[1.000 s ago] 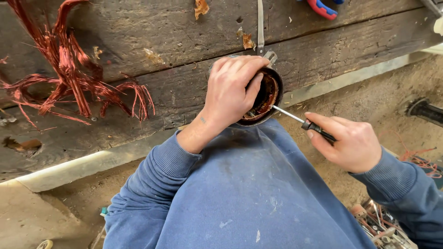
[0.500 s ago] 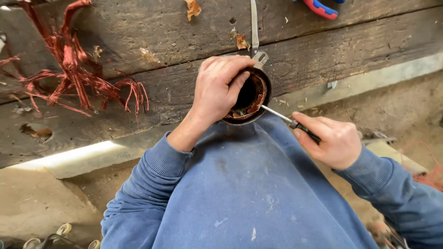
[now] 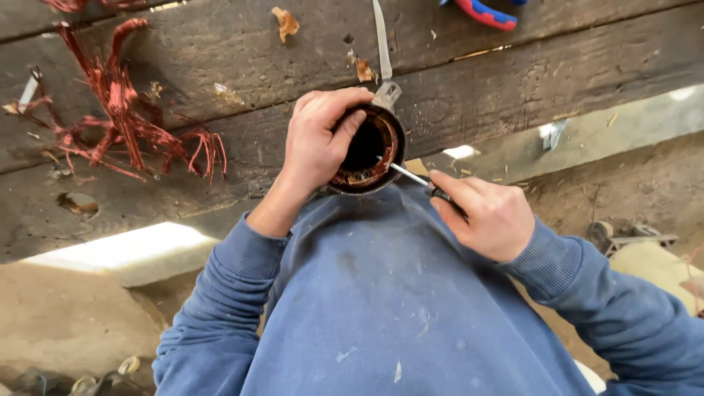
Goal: The person works on an electric motor stator set on a wooden workbench, prying copper windings out of the stator slots with a screwdriver and pulling the copper coils free by hand. They use pliers to grip and cut the copper, and place the removed copper wire in a pile on the bench.
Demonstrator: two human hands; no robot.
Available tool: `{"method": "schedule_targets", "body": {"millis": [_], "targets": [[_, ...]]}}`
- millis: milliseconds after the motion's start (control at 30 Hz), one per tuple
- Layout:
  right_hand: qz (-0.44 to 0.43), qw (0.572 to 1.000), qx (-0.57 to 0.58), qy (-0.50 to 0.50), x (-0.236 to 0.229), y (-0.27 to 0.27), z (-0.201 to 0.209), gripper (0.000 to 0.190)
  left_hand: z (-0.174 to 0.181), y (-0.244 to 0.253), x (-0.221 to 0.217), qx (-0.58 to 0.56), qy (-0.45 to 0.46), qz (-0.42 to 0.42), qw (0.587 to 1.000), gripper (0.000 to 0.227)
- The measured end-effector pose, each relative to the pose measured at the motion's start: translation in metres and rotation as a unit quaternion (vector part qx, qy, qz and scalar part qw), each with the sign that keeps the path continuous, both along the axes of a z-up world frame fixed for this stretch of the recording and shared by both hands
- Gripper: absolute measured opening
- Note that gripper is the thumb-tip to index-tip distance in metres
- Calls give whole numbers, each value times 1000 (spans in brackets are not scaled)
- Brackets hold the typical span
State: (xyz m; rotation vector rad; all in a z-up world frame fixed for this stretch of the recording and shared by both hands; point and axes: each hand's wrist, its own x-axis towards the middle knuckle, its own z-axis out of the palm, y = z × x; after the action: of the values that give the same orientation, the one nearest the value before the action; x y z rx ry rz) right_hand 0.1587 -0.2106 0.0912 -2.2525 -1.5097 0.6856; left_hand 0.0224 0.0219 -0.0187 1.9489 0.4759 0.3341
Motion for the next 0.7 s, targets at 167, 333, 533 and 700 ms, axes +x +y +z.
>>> {"method": "schedule_targets", "body": {"millis": [167, 333, 533, 700], "targets": [[-19, 991, -113, 66, 5, 7, 6, 36, -4, -2, -2, 18, -6, -8, 1000, 22], [-13, 979, -186, 87, 8, -8, -19, 33, -6, 3, 1, -7, 18, -3, 1000, 21], [-12, 989, -93, 113, 14, -40, -53, 33, 2, -6, 4, -3, 7, -4, 1000, 22], [-42, 963, -239, 117, 10, -2, -22, 33, 3, 3, 6, 22, -4, -2, 1000, 19]]}}
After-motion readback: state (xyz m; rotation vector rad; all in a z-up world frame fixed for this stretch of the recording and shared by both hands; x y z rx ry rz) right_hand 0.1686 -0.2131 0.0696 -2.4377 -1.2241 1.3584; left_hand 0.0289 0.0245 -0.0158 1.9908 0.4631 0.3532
